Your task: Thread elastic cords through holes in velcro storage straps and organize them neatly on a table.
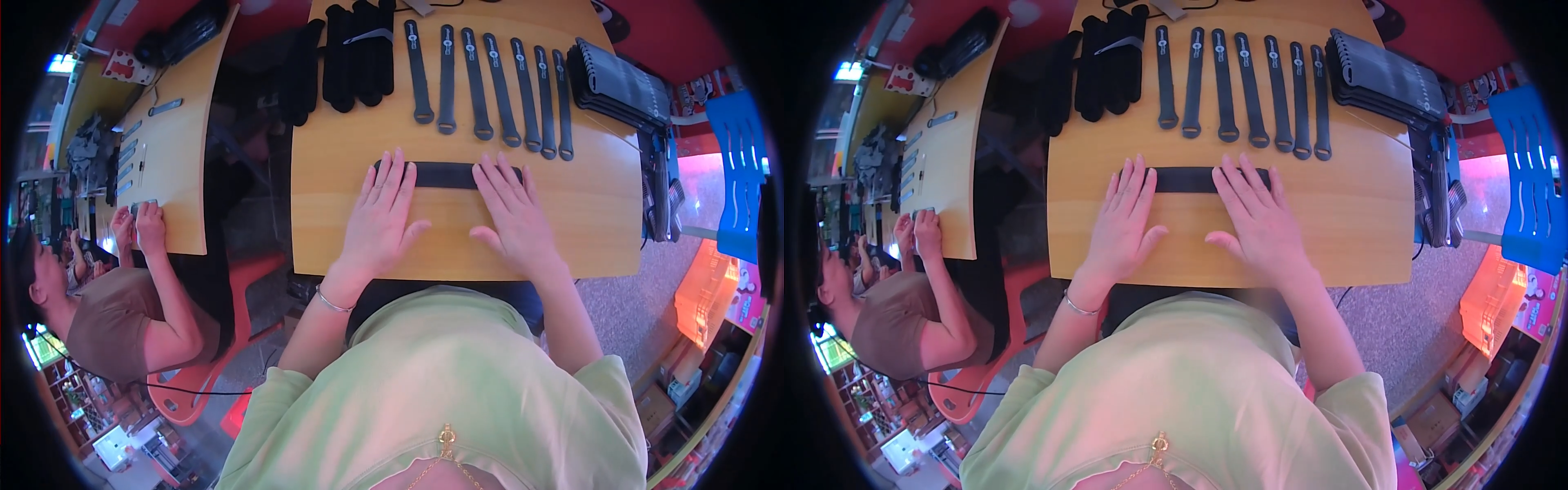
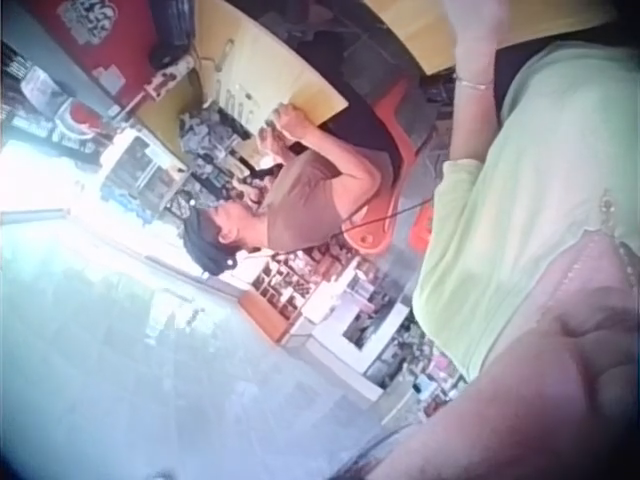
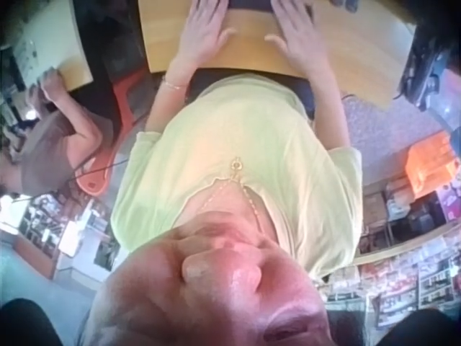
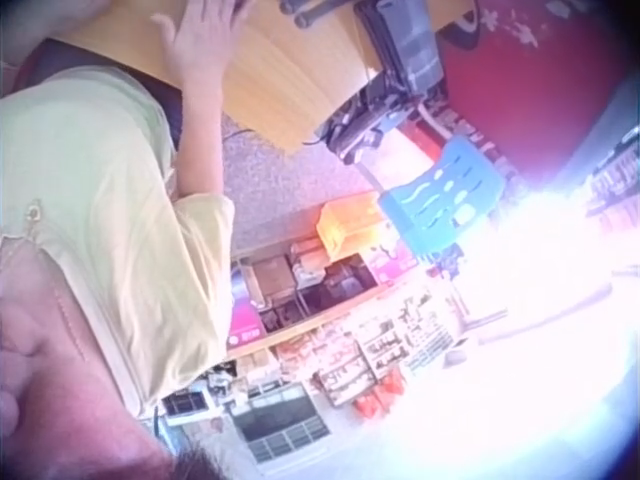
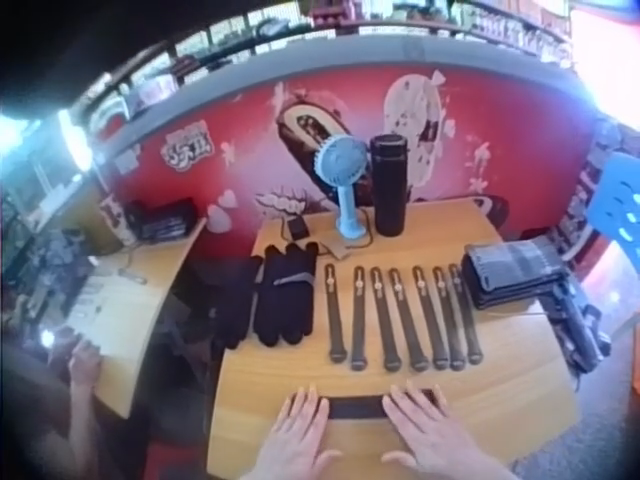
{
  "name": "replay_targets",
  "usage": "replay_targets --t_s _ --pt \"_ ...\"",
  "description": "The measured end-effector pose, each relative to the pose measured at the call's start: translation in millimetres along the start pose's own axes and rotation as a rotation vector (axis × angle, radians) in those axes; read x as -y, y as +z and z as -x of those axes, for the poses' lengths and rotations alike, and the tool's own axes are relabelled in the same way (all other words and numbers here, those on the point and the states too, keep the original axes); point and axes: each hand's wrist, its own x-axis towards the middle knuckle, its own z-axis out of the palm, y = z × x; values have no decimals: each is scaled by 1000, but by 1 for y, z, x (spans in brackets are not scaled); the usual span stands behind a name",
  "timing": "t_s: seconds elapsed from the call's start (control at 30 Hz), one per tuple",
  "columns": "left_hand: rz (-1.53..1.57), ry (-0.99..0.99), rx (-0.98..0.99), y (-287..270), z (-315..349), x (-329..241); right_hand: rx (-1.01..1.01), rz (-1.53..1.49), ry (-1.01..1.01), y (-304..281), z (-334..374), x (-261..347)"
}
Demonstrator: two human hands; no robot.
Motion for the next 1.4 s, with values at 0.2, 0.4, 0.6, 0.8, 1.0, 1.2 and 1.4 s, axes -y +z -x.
replay_targets --t_s 0.2,0.4,0.6,0.8,1.0,1.2,1.4 --pt "-39 9 61 5 0 6 137 25 -2 5 2 -2" --pt "-99 -2 86 2 -5 2 165 65 -2 -3 -4 0" --pt "-87 112 61 0 -20 -10 138 -1 -88 0 -16 6" --pt "-73 94 127 2 -22 -6 169 7 -86 6 -18 3" --pt "169 92 -89 -1 -37 6 111 -61 -98 3 -18 -2" --pt "122 -58 -433 -18 -77 11 -315 -401 -7 -12 -54 1" --pt "72 -47 -392 -9 -92 18 -330 -620 179 -22 -165 -33"
